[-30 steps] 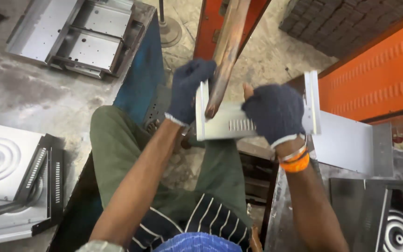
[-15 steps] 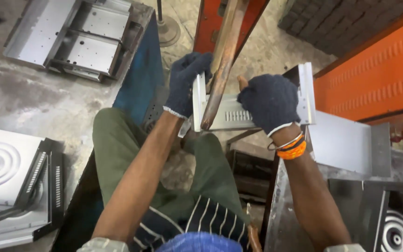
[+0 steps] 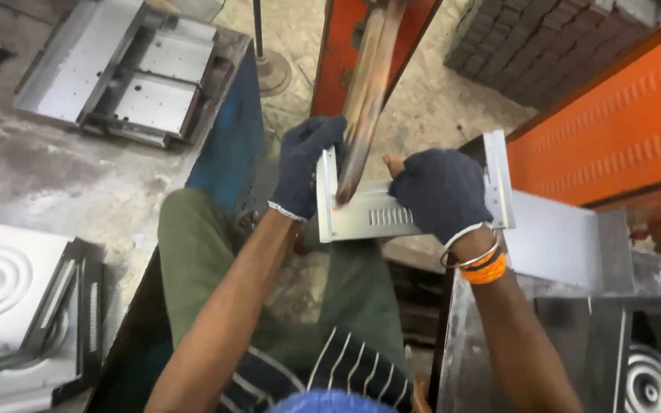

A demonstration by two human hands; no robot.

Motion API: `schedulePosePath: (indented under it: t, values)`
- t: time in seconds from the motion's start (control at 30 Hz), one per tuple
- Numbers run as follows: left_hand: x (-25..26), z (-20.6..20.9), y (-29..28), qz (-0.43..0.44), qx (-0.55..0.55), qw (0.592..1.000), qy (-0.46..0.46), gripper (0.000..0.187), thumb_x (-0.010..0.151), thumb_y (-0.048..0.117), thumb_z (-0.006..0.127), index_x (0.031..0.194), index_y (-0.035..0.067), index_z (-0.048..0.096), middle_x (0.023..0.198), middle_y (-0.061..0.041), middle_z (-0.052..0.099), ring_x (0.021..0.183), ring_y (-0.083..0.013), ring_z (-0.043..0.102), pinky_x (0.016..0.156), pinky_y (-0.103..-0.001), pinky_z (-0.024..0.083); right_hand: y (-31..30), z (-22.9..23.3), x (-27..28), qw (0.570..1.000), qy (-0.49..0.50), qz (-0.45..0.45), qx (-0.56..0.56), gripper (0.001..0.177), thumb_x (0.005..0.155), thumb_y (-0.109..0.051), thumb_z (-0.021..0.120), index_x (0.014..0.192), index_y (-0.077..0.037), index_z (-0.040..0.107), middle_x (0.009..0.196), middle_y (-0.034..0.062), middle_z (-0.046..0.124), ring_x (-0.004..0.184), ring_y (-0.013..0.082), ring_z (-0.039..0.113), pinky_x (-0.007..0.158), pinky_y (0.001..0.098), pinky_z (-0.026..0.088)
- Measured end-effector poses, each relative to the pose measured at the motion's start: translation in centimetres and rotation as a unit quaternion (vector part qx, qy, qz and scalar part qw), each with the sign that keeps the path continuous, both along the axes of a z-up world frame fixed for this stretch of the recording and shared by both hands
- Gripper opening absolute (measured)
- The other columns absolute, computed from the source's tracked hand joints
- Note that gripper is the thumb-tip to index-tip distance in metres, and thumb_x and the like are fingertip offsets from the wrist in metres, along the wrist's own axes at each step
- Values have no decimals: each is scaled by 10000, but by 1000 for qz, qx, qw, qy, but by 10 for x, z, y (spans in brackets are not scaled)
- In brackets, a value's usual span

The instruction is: Assembling metal enclosures by spot welding different sheet metal components.

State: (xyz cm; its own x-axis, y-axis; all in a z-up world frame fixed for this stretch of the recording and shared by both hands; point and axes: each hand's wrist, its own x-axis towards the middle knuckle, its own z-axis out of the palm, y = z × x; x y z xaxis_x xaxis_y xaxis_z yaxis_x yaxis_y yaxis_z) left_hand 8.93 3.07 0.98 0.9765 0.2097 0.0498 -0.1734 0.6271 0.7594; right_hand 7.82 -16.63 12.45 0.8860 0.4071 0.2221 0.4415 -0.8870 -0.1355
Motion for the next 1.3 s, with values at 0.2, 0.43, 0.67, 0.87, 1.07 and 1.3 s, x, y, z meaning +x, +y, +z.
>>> schedulePosePath:
  t: [0.2,0.43,0.67,0.87,1.07,1.3]
  values:
    - [-57,-3,36,-40,20,997,-69,347,1114,327,559,938,45,661,851,-43,657,769,-126,608,732,-293,475,10,20,-44,990,134,-28,22,610,1001,-536,530,621,-117,760,549,139,658,535,336,653,608,469,493]
    - [-118,-174,167,5,219,966,-138,459,1121,313,478,1429,-28,469,1415,-189,522,1325,-278,515,1176,-434,384,-71,21,-87,861,254,-91,431,540,1037,-447,588,708,-43,729,527,70,649,459,220,573,461,342,472]
    - [-153,-72,166,65,341,937,29,363,1097,327,586,948,2,651,817,-78,558,717,-150,468,661,-345,339,-99,-83,-96,700,301,-32,647,572,1067,-554,496,1049,13,571,977,130,543,898,267,506,775,398,444]
    - [-145,98,90,107,597,795,-20,526,989,365,696,556,69,662,443,-31,460,395,-129,403,440,-341,317,-76,-144,-77,459,371,46,806,881,990,-675,389,1513,32,446,1558,206,487,1412,331,491,1140,462,417]
    - [-74,90,48,0,768,639,-35,658,1008,465,594,453,117,658,323,-44,443,266,-176,406,382,-368,405,21,-105,-54,727,141,77,668,608,1095,-486,457,1410,21,571,1438,148,623,1330,242,608,1165,377,470]
    - [-34,98,56,26,837,540,-87,610,1007,430,580,510,95,693,382,-112,509,320,-242,517,458,-425,490,67,-103,-2,712,68,-11,699,437,1065,-216,639,731,33,507,682,29,460,644,114,417,584,310,343]
